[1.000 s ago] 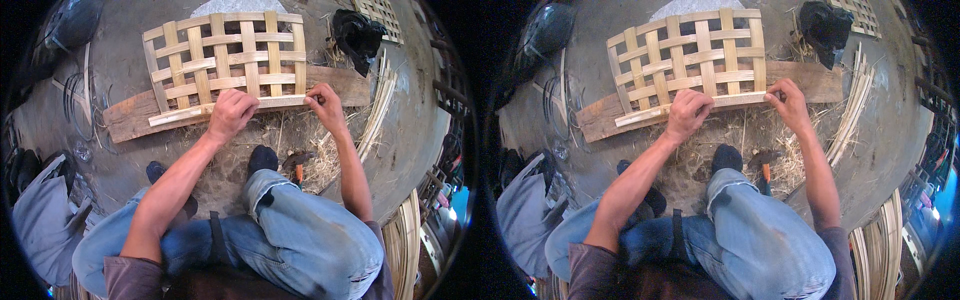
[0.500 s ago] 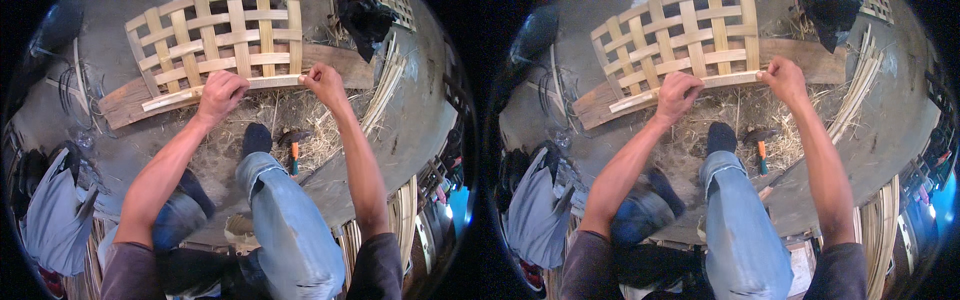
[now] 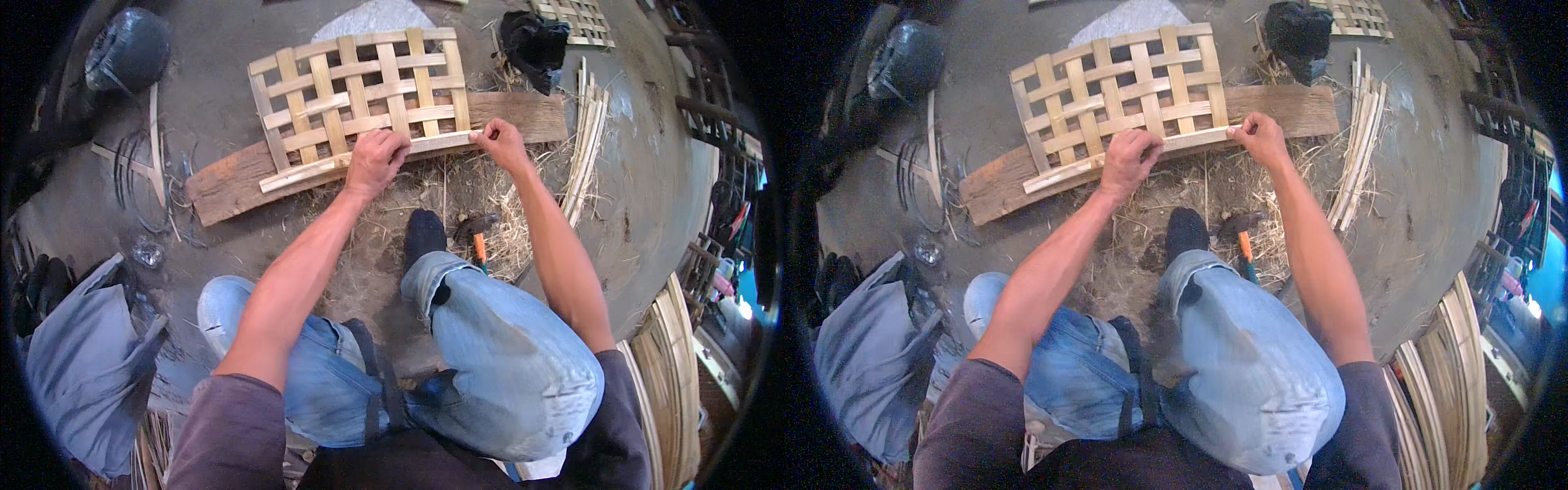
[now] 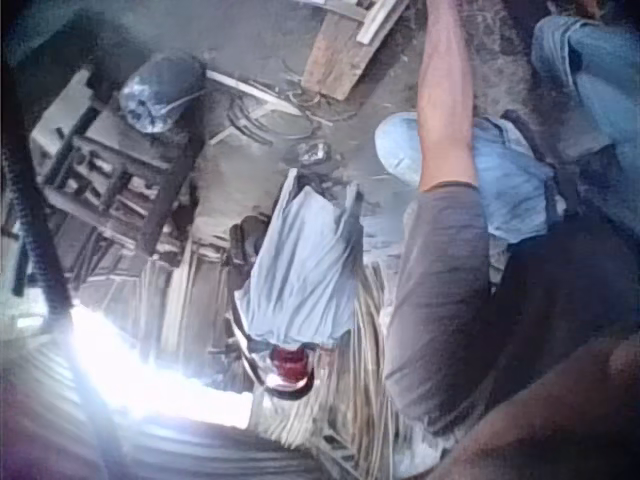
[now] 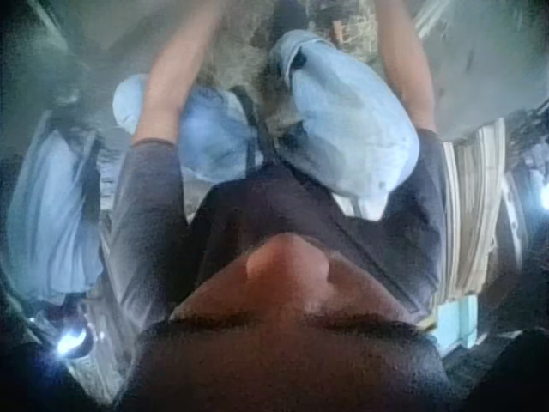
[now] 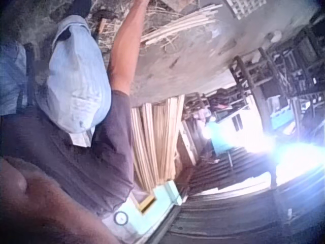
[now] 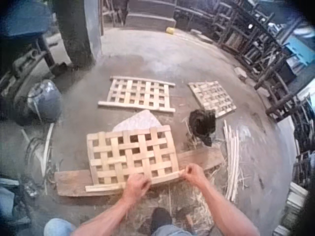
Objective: The person assembles a wooden lattice panel by placing thin wooden strips across a woven grid and securing them with a hammer. The person works on the floor, adjusting and hammering the strips into place.
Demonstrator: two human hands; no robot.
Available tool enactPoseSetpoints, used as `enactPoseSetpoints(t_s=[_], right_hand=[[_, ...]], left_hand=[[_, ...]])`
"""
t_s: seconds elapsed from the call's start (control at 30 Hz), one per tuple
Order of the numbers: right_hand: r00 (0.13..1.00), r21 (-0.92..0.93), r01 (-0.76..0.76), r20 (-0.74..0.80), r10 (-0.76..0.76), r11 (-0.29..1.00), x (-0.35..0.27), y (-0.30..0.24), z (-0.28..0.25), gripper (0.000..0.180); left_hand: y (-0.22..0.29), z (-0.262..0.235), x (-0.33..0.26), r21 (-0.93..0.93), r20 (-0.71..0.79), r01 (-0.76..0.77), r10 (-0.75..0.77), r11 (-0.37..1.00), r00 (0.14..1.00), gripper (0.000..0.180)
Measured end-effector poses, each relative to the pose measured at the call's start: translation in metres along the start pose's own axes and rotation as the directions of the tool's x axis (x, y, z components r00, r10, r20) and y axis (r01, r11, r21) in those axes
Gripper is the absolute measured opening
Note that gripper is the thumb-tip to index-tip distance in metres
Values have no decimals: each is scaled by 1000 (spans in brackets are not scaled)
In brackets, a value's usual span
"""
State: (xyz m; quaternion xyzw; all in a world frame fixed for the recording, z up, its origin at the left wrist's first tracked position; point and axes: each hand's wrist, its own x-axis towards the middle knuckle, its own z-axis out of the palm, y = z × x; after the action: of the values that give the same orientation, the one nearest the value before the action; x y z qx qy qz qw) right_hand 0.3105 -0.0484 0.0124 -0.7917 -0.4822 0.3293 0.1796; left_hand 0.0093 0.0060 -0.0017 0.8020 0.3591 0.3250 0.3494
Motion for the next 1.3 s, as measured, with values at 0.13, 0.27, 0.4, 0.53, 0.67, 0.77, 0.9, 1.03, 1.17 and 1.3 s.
enactPoseSetpoints(t_s=[0.13,0.27,0.4,0.53,0.67,0.77,0.9,1.03,1.17,1.3], right_hand=[[998,-9,0,59,1,1000,14,-18,7,38],[999,-11,36,-20,-36,999,7,-18,-3,39],[1000,-50,-18,4,18,999,5,-17,-7,40],[998,-12,31,-48,-32,999,-2,-25,9,36],[1000,5,-9,24,9,1000,0,-23,4,37],[1000,-18,-8,9,8,1000,1,-14,2,43],[999,9,17,-28,-17,1000,4,-20,6,43],[998,-10,17,-53,-17,1000,2,-20,8,41],[999,-29,19,-37,-20,999,3,-16,3,39],[1000,-21,-6,-13,6,1000,-1,-20,5,38]], left_hand=[[-4,-13,-4,31,-53,-12,14,999,999,14],[1,-8,3,28,-58,-17,19,999,998,11],[4,-7,2,1,-22,-10,10,1000,1000,12],[-4,-11,-4,65,-4,-7,8,998,1000,17],[-3,-12,-5,45,-1,-19,19,999,1000,17],[2,-10,-3,35,-16,-4,5,999,1000,16],[-1,-9,-2,4,-27,11,-10,1000,1000,13],[-2,-9,3,28,-15,9,-9,1000,1000,13],[-2,-8,2,6,-31,-32,32,999,999,14],[-3,-8,-3,13,-20,-23,23,1000,1000,15]])
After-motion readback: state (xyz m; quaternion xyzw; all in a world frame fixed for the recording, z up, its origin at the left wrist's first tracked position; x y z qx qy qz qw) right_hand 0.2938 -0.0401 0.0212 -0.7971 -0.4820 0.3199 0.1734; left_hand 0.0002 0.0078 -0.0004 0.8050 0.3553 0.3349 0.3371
